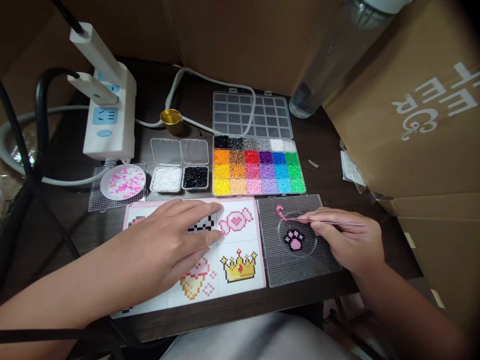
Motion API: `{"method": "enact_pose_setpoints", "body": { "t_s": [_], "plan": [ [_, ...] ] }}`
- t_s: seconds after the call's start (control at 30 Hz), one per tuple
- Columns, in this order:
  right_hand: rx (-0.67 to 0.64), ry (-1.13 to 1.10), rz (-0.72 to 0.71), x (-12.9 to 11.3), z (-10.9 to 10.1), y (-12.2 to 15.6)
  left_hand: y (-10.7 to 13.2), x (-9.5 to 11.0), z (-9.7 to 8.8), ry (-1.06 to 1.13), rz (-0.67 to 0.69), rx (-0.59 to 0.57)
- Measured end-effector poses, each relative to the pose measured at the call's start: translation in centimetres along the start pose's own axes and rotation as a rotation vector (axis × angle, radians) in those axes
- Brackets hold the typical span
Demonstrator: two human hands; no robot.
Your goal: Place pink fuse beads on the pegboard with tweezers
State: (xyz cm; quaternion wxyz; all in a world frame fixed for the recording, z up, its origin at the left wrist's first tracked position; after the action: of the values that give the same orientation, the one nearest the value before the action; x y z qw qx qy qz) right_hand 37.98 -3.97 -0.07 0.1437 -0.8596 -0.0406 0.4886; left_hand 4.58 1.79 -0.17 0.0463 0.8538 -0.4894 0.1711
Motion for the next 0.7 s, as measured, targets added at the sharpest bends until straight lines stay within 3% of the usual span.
{"method": "enact_pose_setpoints", "body": {
  "t_s": [0.7],
  "plan": [
    [0.023, 0.065, 0.038, 1.2, -0.7, 0.9, 0.0, 0.3, 0.1, 0.017, 0.01, -0.026]
  ]
}}
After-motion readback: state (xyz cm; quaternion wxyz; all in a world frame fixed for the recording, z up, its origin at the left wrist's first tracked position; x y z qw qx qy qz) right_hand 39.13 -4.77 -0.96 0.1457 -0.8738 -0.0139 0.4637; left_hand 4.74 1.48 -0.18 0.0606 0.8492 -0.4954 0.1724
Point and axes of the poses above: each hand's wrist, its own y-axis away from the middle knuckle, its own z-axis out of the palm, x = y × z, the point moved 5 cm from there along -y, towards the middle knuckle, and after that the axes turned 1 degree about -y, right-handed, at the moved point
